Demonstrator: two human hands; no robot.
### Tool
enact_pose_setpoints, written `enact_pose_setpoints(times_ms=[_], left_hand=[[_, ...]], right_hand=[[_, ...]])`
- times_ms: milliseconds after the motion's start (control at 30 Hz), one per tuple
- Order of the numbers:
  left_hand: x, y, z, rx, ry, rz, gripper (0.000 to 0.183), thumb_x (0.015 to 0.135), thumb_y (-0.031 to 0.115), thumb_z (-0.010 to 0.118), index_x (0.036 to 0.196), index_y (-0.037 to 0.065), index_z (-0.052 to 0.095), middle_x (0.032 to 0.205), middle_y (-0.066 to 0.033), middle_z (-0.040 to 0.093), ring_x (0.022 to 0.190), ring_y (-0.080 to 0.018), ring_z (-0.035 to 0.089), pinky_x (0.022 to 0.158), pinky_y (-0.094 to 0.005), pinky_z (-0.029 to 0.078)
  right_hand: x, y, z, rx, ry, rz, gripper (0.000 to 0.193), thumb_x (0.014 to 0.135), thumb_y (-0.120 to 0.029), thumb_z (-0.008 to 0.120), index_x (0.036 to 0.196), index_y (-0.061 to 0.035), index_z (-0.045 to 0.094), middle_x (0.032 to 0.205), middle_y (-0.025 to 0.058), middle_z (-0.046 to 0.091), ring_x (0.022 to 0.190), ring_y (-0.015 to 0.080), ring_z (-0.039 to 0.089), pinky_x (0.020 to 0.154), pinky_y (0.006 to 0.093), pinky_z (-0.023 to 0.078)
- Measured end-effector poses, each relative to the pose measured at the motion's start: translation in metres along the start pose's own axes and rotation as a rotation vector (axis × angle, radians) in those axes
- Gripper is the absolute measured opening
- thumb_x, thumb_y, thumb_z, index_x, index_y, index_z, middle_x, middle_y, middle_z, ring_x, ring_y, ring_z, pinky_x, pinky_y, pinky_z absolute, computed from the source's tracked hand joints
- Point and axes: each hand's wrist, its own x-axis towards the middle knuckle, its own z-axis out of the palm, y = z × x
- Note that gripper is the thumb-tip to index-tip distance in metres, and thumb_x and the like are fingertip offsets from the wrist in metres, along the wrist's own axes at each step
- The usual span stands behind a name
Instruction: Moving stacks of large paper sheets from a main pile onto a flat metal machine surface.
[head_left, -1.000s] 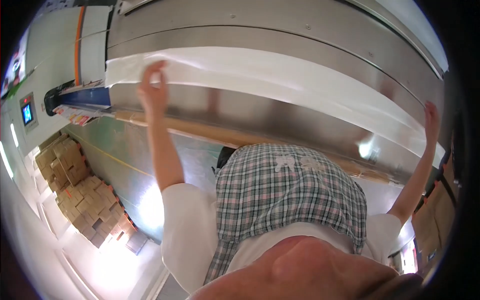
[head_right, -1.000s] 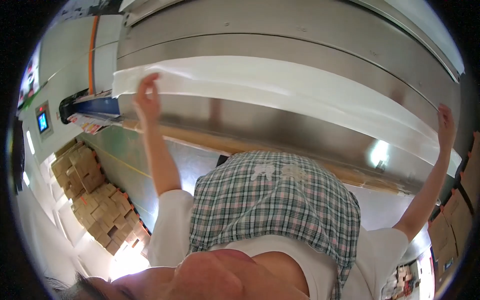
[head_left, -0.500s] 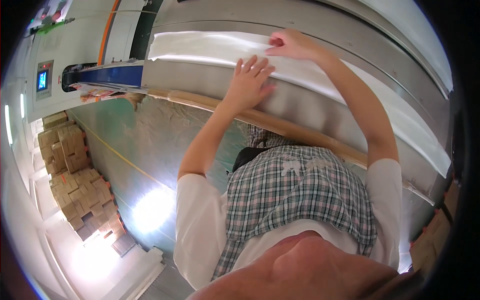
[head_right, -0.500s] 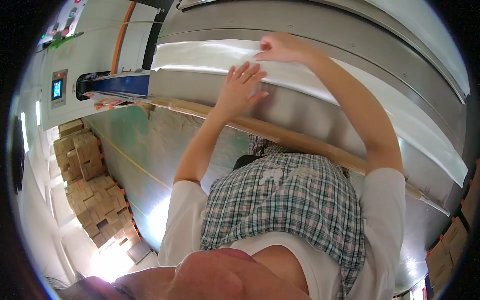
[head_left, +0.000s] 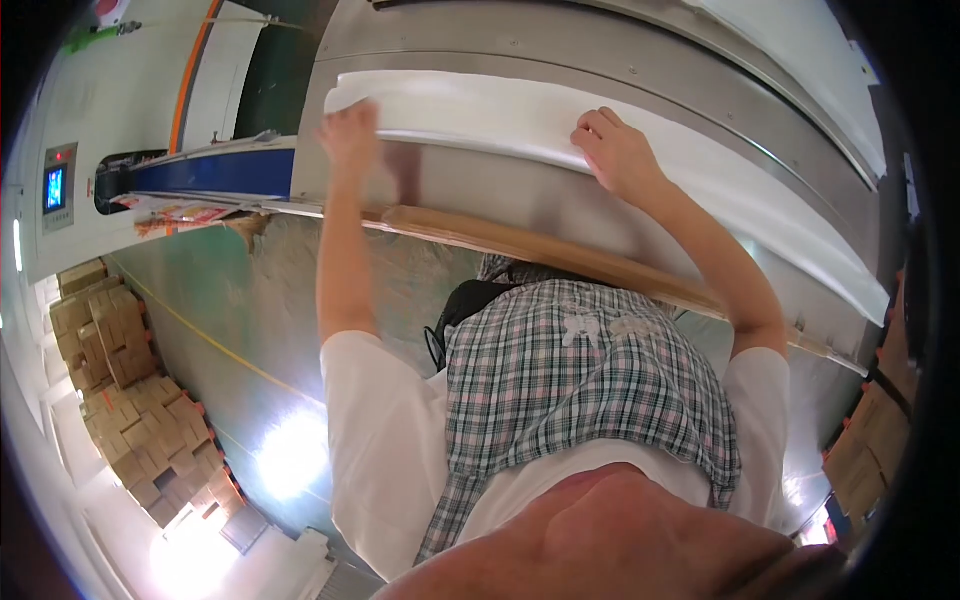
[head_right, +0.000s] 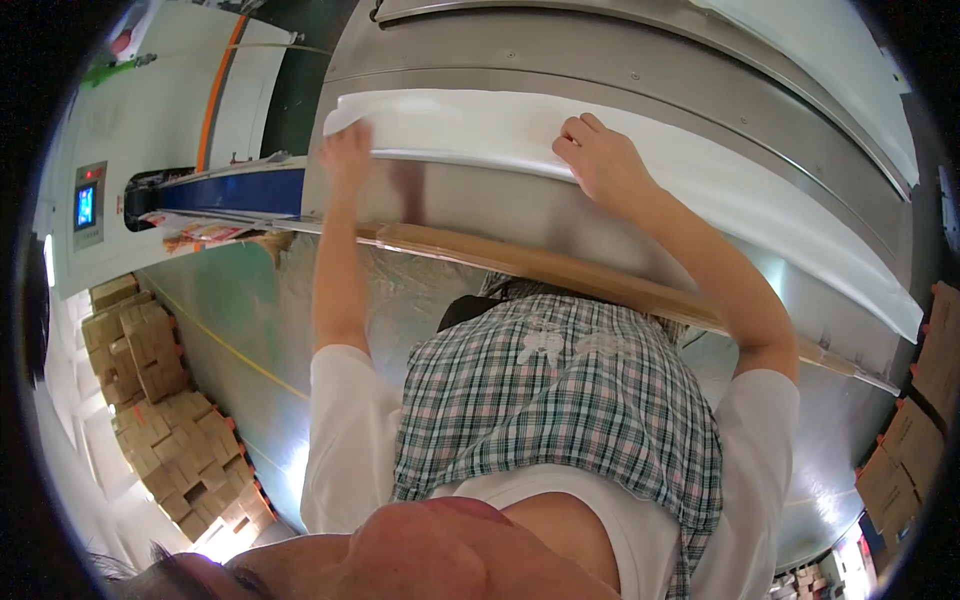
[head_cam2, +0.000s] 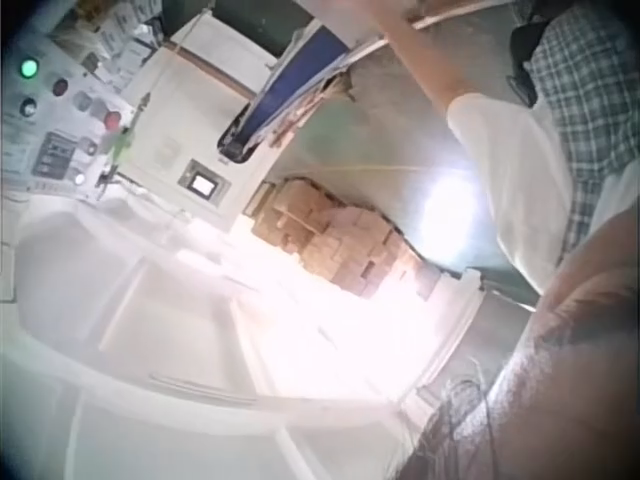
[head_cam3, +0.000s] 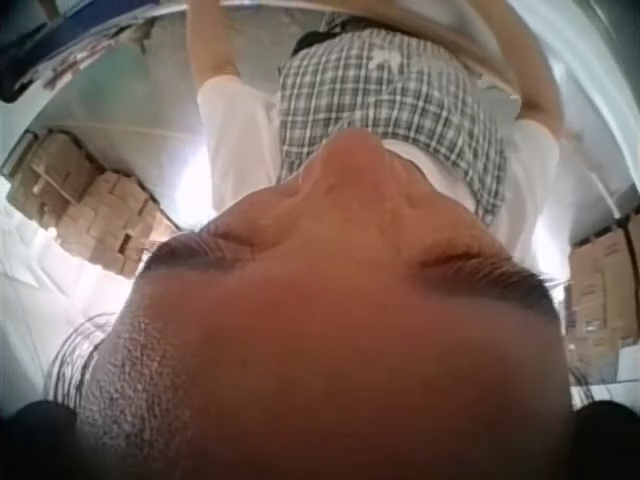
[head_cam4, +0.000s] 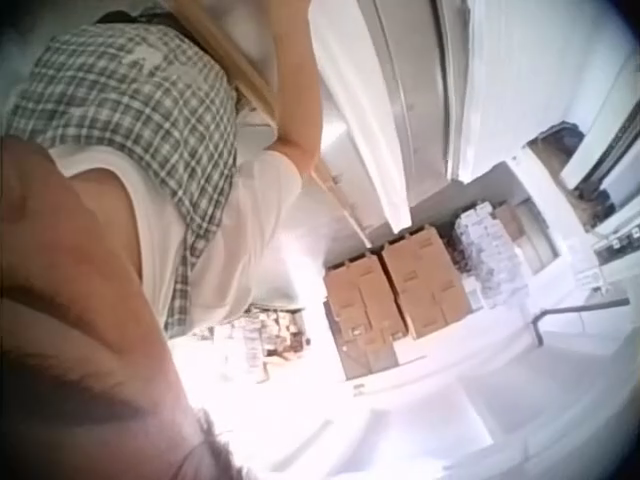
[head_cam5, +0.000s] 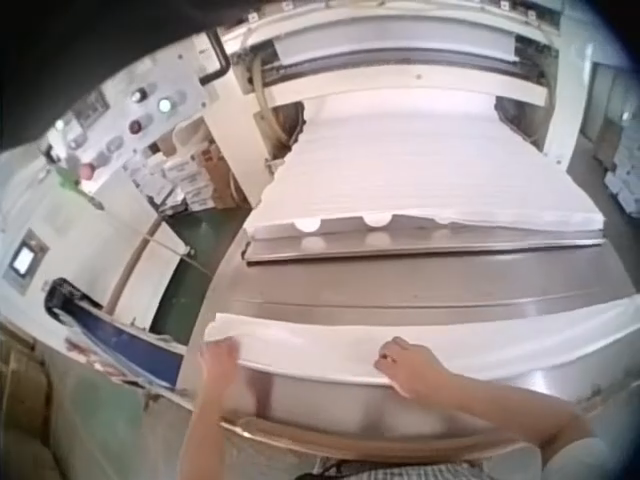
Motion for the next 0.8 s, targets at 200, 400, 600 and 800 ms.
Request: enact_pose_setpoints(times_ms=[200,400,600,800], left_hand=[[0.048,-0.046,-0.034,-0.262,-0.038,-0.377,0.025,0.081,0.025,0.053,0.098,0.007,0.058,0.103,-0.0132,0.056,0.097,-0.0254,0.053,0.084,-0.0361,0.041],[0.053,0.074,-0.091,-0.754,-0.123,0.537,0.025,0.075,0.021,0.065,0.095,0.006,0.060,0.099,-0.0087,0.058,0.096,-0.0266,0.054,0.084,-0.0332,0.042],[0.066,0.093,-0.054,-0.585,-0.214,0.440,0.032,0.074,0.032,0.064,0.095,0.009,0.060,0.102,-0.0093,0.057,0.097,-0.0290,0.052,0.084,-0.0369,0.041],[0.094,-0.005,-0.034,-0.385,-0.069,0.202,0.033,0.073,0.036,0.064,0.092,0.009,0.061,0.094,-0.0100,0.059,0.091,-0.0290,0.055,0.079,-0.0387,0.043]], right_hand=[[-0.018,0.006,0.000,0.021,-0.021,0.028,0.012,0.064,0.000,0.055,0.073,-0.0068,0.053,0.084,0.0040,0.052,0.080,0.0206,0.049,0.060,0.0300,0.048],[-0.024,0.003,-0.008,0.016,0.005,0.054,0.016,0.062,-0.001,0.059,0.076,-0.0068,0.053,0.085,0.0046,0.053,0.082,0.0219,0.050,0.061,0.0306,0.047],[-0.029,0.002,-0.015,-0.006,0.060,0.081,0.022,0.063,0.000,0.060,0.084,-0.0060,0.054,0.087,0.0065,0.054,0.084,0.0237,0.050,0.073,0.0327,0.043],[-0.042,0.003,-0.022,-0.026,0.039,0.191,0.023,0.063,0.000,0.060,0.085,-0.0058,0.053,0.091,0.0078,0.054,0.088,0.0255,0.050,0.078,0.0354,0.041]])
